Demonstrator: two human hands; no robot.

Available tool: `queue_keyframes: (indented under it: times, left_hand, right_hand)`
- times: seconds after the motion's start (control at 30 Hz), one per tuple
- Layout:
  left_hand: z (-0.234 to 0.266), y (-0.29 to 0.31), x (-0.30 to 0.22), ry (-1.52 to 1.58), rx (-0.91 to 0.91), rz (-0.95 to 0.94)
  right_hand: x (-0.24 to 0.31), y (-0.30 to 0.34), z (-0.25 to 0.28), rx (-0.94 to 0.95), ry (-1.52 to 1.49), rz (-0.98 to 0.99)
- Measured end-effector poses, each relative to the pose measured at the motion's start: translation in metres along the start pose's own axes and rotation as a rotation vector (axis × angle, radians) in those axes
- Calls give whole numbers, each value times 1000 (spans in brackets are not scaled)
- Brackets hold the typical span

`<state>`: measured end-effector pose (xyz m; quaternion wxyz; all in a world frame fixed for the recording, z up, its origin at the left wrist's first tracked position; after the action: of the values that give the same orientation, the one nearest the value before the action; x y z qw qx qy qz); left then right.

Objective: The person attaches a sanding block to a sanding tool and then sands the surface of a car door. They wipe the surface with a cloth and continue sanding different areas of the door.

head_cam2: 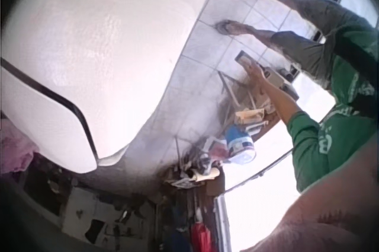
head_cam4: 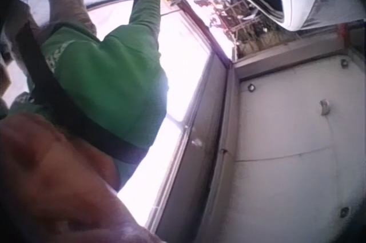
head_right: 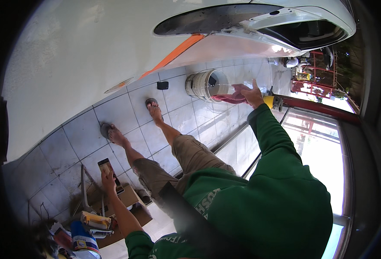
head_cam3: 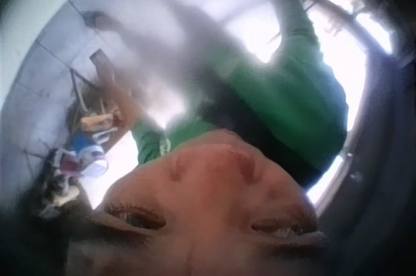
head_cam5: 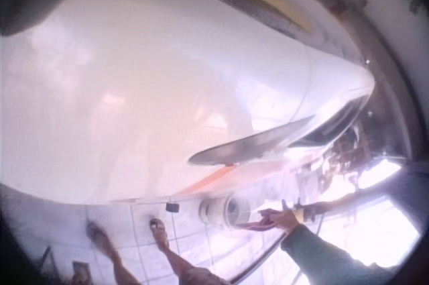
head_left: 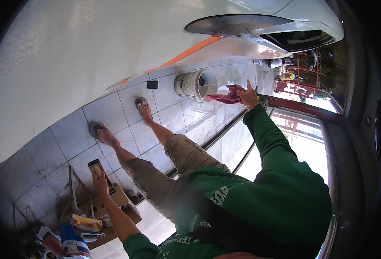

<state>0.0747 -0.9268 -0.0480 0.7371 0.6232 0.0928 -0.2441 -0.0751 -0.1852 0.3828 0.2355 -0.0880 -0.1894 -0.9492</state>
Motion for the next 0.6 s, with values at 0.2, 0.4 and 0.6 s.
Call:
queue_keyframes:
  times: [0.2,0.4,0.6]
  left_hand:
    - [-11,25,-37,32,11,39]
    - [14,39,-64,-170,110,72]
    - [23,26,-83,-25,14,6]
  right_hand:
    - [-10,-21,16,-97,0,43]
    - [-26,-66,80,-130,-226,83]
    - [17,-113,146,-138,-270,7]
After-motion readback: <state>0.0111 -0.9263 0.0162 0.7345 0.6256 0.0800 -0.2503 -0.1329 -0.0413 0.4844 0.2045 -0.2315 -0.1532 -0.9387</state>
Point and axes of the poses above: each hand's wrist, its own y-axis away from the middle knuckle, its own z-axis out of the back of the hand, x = y × z, the point moved 2 cm from there along -y, towards the middle knuckle, and after that the axes turned 1 degree about y, right-handed, at the moved point
